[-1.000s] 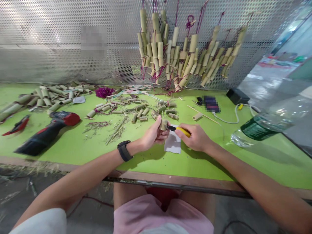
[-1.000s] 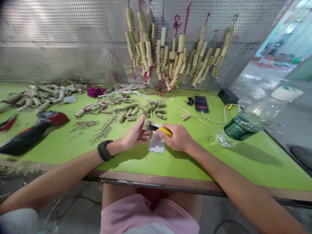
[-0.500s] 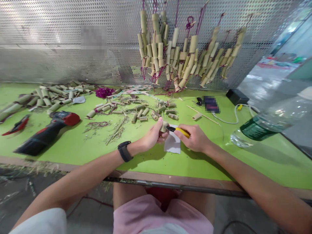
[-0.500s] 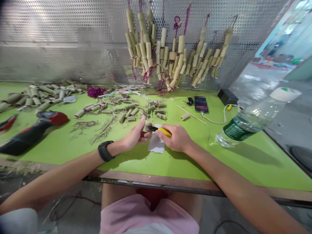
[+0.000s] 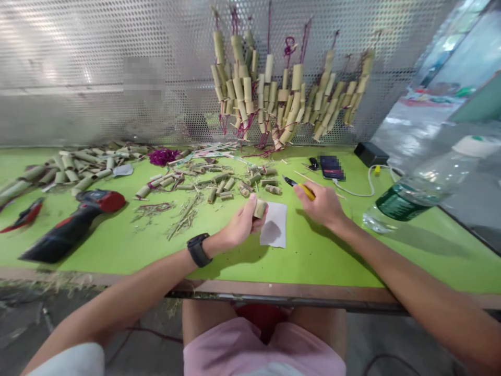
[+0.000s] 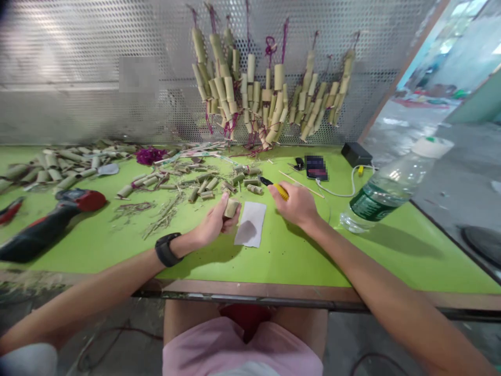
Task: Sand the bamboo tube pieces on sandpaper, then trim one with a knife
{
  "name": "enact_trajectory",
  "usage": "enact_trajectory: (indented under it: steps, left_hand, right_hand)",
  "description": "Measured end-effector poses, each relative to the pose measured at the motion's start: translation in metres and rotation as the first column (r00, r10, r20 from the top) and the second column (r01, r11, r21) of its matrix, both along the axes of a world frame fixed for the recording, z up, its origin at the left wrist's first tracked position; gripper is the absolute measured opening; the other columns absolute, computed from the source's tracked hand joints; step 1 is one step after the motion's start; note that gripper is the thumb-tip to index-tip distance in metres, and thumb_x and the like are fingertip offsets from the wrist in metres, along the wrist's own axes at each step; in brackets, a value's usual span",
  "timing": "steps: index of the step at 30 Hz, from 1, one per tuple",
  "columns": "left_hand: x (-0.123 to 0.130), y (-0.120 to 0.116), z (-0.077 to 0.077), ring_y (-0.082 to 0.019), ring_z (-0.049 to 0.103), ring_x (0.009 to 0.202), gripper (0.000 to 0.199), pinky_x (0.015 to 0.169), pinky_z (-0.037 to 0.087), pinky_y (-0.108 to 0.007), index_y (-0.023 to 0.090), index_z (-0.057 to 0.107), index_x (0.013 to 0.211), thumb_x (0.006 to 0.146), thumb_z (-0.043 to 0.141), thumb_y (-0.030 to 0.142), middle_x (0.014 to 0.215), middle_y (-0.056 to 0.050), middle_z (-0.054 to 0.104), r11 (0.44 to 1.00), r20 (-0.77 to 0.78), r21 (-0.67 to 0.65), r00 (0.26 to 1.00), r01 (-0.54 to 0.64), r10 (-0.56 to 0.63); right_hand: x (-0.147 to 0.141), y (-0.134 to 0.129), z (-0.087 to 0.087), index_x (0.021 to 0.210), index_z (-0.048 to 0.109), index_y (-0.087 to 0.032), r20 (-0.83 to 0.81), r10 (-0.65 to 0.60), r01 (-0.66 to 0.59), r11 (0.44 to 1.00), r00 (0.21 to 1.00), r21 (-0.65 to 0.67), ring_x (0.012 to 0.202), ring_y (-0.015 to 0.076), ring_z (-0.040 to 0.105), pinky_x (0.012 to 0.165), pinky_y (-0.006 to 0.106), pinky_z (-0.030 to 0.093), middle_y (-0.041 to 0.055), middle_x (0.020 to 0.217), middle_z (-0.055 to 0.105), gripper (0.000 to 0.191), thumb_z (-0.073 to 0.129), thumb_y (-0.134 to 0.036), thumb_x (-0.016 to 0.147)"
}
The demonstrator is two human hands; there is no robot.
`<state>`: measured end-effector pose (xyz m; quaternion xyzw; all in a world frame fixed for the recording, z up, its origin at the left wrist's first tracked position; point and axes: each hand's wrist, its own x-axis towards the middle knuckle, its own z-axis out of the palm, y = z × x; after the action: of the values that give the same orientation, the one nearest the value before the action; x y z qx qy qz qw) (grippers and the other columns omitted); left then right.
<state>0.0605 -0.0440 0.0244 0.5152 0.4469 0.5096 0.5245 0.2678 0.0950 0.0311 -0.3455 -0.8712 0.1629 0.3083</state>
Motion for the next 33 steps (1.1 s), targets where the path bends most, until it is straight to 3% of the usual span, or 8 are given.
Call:
enact_trajectory:
  steps: [4, 9, 14, 18, 22, 24, 28, 33]
  left_hand:
    - [-0.002, 0.006, 0.0, -0.01, 0.018, 0.048, 0.063, 0.042, 0.018, -0.022, 0.024, 0.044, 0.077, 0.102, 0.037, 0.082, 0.062, 0.008, 0.023, 0.992, 0.052, -0.075, 0.993, -0.103, 0.107]
    - [0.002, 0.007, 0.003, -0.01, 0.017, 0.046, 0.058, 0.042, 0.016, -0.019, 0.024, 0.044, 0.083, 0.108, 0.028, 0.074, 0.058, 0.009, 0.021, 0.961, 0.093, -0.221, 0.977, -0.169, 0.194]
    - [0.002, 0.006, 0.003, -0.01, 0.016, 0.046, 0.06, 0.043, 0.018, -0.018, 0.024, 0.044, 0.082, 0.107, 0.026, 0.076, 0.055, 0.01, 0.019, 0.973, 0.046, -0.176, 0.986, -0.148, 0.158]
    - [0.001, 0.003, 0.004, -0.01, 0.015, 0.047, 0.064, 0.043, 0.017, -0.019, 0.024, 0.043, 0.081, 0.101, 0.033, 0.084, 0.058, 0.01, 0.018, 0.98, 0.008, -0.151, 0.991, -0.13, 0.132]
    - [0.003, -0.003, 0.006, -0.009, 0.016, 0.05, 0.069, 0.045, 0.017, -0.021, 0.024, 0.04, 0.074, 0.098, 0.036, 0.088, 0.061, 0.009, 0.021, 0.995, -0.01, -0.096, 1.0, 0.0, -0.001]
    - [0.002, -0.003, 0.004, -0.009, 0.016, 0.05, 0.069, 0.045, 0.017, -0.022, 0.024, 0.04, 0.074, 0.099, 0.034, 0.087, 0.062, 0.008, 0.022, 0.997, -0.013, -0.065, 0.999, 0.041, -0.042]
    - [-0.004, 0.004, -0.001, -0.01, 0.017, 0.049, 0.064, 0.044, 0.017, -0.022, 0.023, 0.045, 0.079, 0.102, 0.037, 0.082, 0.063, 0.008, 0.023, 0.993, 0.007, -0.099, 0.997, -0.071, 0.072]
    - [-0.003, 0.007, 0.001, -0.011, 0.015, 0.047, 0.06, 0.042, 0.018, -0.021, 0.024, 0.044, 0.078, 0.107, 0.029, 0.075, 0.059, 0.008, 0.018, 0.978, 0.068, -0.165, 0.988, -0.129, 0.142]
  right_hand:
    - [-0.008, -0.026, 0.005, 0.074, 0.055, -0.024, 0.008, 0.185, -0.184, 0.982, 0.983, -0.042, 0.044, 0.0132, 0.04, 0.046, 0.031, 0.024, -0.0012, 0.055, 0.049, 0.059, 0.036, -0.071, 0.104]
    - [-0.016, -0.052, 0.005, 0.076, 0.058, -0.022, 0.101, 0.243, -0.239, 0.97, 0.965, -0.05, 0.051, 0.0134, 0.047, 0.054, 0.029, 0.027, 0.0001, 0.06, 0.057, 0.047, 0.047, -0.058, 0.103]
    - [-0.014, -0.053, 0.006, 0.081, 0.067, -0.021, 0.135, 0.279, -0.267, 0.959, 0.951, -0.098, 0.05, 0.0133, 0.049, 0.055, 0.029, 0.027, 0.0016, 0.062, 0.064, 0.047, 0.047, -0.058, 0.103]
    - [-0.013, -0.048, 0.003, 0.081, 0.069, -0.021, 0.141, 0.243, -0.243, 0.97, 0.96, -0.018, 0.051, 0.0151, 0.051, 0.054, 0.03, 0.028, 0.0032, 0.063, 0.066, 0.05, 0.048, -0.062, 0.103]
    - [-0.008, -0.025, -0.002, 0.073, 0.06, -0.023, 0.082, 0.144, -0.137, 0.986, 0.986, -0.09, 0.04, 0.0142, 0.041, 0.044, 0.03, 0.023, 0.001, 0.053, 0.056, 0.061, 0.039, -0.07, 0.105]
    - [-0.005, -0.015, -0.001, 0.072, 0.056, -0.024, 0.042, 0.056, -0.053, 0.996, 0.998, -0.066, 0.039, 0.0142, 0.04, 0.042, 0.031, 0.023, -0.0001, 0.051, 0.051, 0.062, 0.038, -0.074, 0.104]
    - [-0.008, -0.023, 0.002, 0.075, 0.056, -0.023, 0.001, 0.096, -0.096, 0.995, 0.995, -0.009, 0.043, 0.0133, 0.041, 0.045, 0.031, 0.024, -0.0002, 0.056, 0.052, 0.061, 0.036, -0.072, 0.104]
    - [-0.014, -0.048, 0.003, 0.076, 0.06, -0.022, 0.128, 0.24, -0.238, 0.971, 0.962, -0.034, 0.05, 0.0136, 0.047, 0.054, 0.029, 0.028, 0.0006, 0.06, 0.057, 0.051, 0.044, -0.062, 0.104]
